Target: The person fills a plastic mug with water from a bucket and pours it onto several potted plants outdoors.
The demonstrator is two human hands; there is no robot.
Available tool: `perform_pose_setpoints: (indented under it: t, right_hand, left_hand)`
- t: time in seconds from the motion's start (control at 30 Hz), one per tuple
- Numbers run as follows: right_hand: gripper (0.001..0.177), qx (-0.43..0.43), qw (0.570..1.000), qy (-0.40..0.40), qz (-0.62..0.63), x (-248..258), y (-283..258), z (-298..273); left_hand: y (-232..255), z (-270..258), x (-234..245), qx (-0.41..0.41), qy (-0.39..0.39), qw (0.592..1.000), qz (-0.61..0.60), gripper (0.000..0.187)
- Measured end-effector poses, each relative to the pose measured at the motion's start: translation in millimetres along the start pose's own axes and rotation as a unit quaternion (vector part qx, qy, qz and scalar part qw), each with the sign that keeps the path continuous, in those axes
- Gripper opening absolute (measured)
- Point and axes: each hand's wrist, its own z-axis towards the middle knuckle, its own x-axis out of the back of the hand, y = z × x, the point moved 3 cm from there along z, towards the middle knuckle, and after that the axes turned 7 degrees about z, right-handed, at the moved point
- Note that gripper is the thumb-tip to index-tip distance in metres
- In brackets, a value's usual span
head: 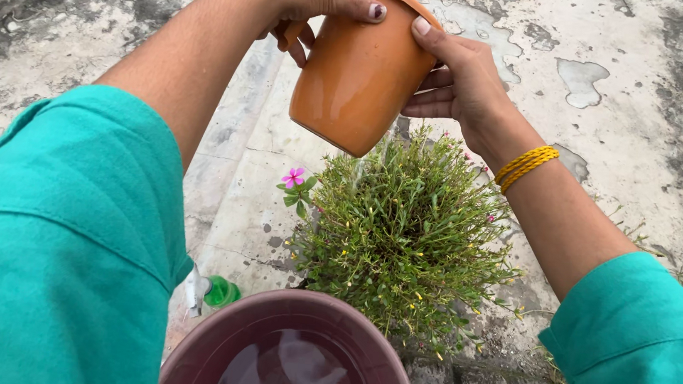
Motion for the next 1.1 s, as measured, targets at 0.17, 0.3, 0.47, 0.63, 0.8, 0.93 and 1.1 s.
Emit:
perform_pose_setpoints:
  t: [0.17,0.3,0.47,0.63,0.8,0.93,1.1]
  right_hand:
    - [0.071,-0.004,1.0,0.001,0.009,7,-1,4]
    - [0.072,-0.003,1.0,0.008,0.004,14,0,7]
    - [0.073,0.003,1.0,-0.003,-0.001,25,1,11]
    - [0.075,0.011,1.0,-0.003,-0.016,34,0,15]
    - [0.075,0.003,1.0,-0.006,-0.012,44,-3,20]
    - [0.075,0.011,1.0,-0.009,-0.008,53,-5,23]
    - [0.075,0.005,1.0,0.009,-0.007,70,-6,19]
  left_hand:
    - [2,14,-6,0.005,0.0,1.0,0.006,0.086]
    - [7,26,-10,0.01,-0.014,1.0,0.006,0.091]
    - [18,34,-13,0.013,-0.042,0.999,0.014,0.09]
    - [25,41,-17,0.02,-0.044,0.999,0.023,0.096]
    - [36,46,-20,0.006,-0.044,0.999,0.03,0.095]
    - [43,49,-20,0.001,-0.043,0.998,0.035,0.094]
    - [59,57,-27,-0.011,-0.049,0.998,0.036,0.093]
